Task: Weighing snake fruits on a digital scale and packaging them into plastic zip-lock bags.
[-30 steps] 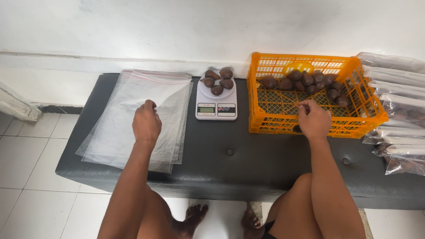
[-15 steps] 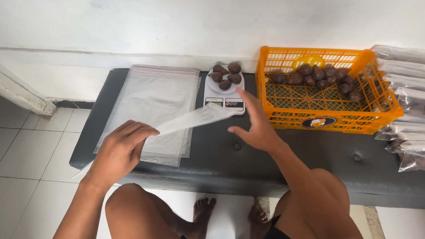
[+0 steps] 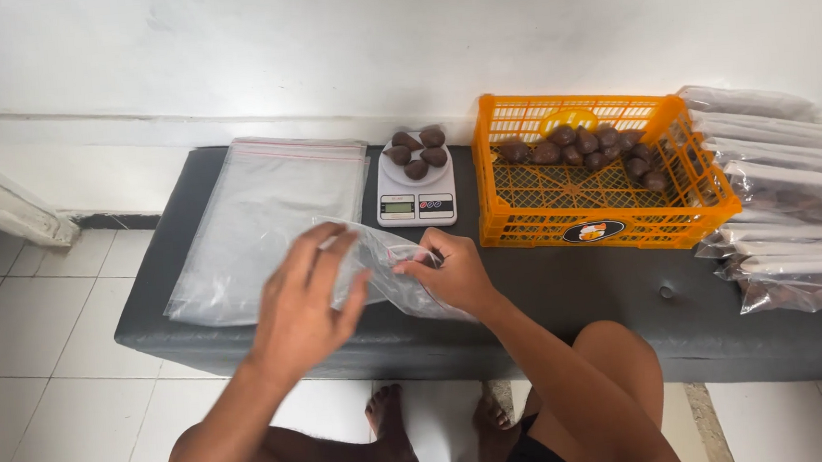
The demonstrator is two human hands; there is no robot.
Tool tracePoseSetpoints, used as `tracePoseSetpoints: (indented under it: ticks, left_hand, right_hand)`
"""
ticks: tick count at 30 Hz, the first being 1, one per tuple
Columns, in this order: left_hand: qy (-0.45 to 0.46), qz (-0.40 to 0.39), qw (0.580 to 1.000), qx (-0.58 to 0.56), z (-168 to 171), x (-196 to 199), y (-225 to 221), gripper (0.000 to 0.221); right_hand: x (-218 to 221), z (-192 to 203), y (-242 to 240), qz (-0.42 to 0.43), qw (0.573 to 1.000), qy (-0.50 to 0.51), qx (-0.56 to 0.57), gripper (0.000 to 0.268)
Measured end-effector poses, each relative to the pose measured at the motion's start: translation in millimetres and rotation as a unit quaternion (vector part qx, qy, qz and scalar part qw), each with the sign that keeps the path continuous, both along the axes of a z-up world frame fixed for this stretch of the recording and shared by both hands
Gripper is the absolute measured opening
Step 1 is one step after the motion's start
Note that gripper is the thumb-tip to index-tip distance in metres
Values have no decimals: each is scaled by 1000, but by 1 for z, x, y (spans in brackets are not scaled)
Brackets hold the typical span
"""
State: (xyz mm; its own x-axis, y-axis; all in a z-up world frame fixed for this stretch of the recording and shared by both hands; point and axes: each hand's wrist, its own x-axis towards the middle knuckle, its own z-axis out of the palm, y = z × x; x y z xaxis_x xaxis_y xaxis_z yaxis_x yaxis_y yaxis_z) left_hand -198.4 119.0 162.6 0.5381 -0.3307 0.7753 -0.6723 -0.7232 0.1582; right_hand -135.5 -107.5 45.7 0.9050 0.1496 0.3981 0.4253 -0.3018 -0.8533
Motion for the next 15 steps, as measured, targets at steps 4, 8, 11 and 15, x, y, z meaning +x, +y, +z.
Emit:
tracePoseSetpoints:
  ticks: [4, 8, 11, 15]
  left_hand:
    - [100, 5, 995, 3, 13, -12, -21, 59]
    - [104, 36, 992, -56, -3, 7, -9, 35]
    - [129, 13, 987, -96, -7, 13, 3, 24]
    - [141, -22, 988, -64, 5, 13, 30, 16]
  right_hand:
    - [0, 8, 16, 8, 999, -36, -22, 33]
    - [-1, 15, 36, 7, 993, -98, -59, 33]
    - [-5, 32, 45, 32, 989, -134, -58, 36]
    - [5, 52, 43, 63, 984, -158, -58, 18]
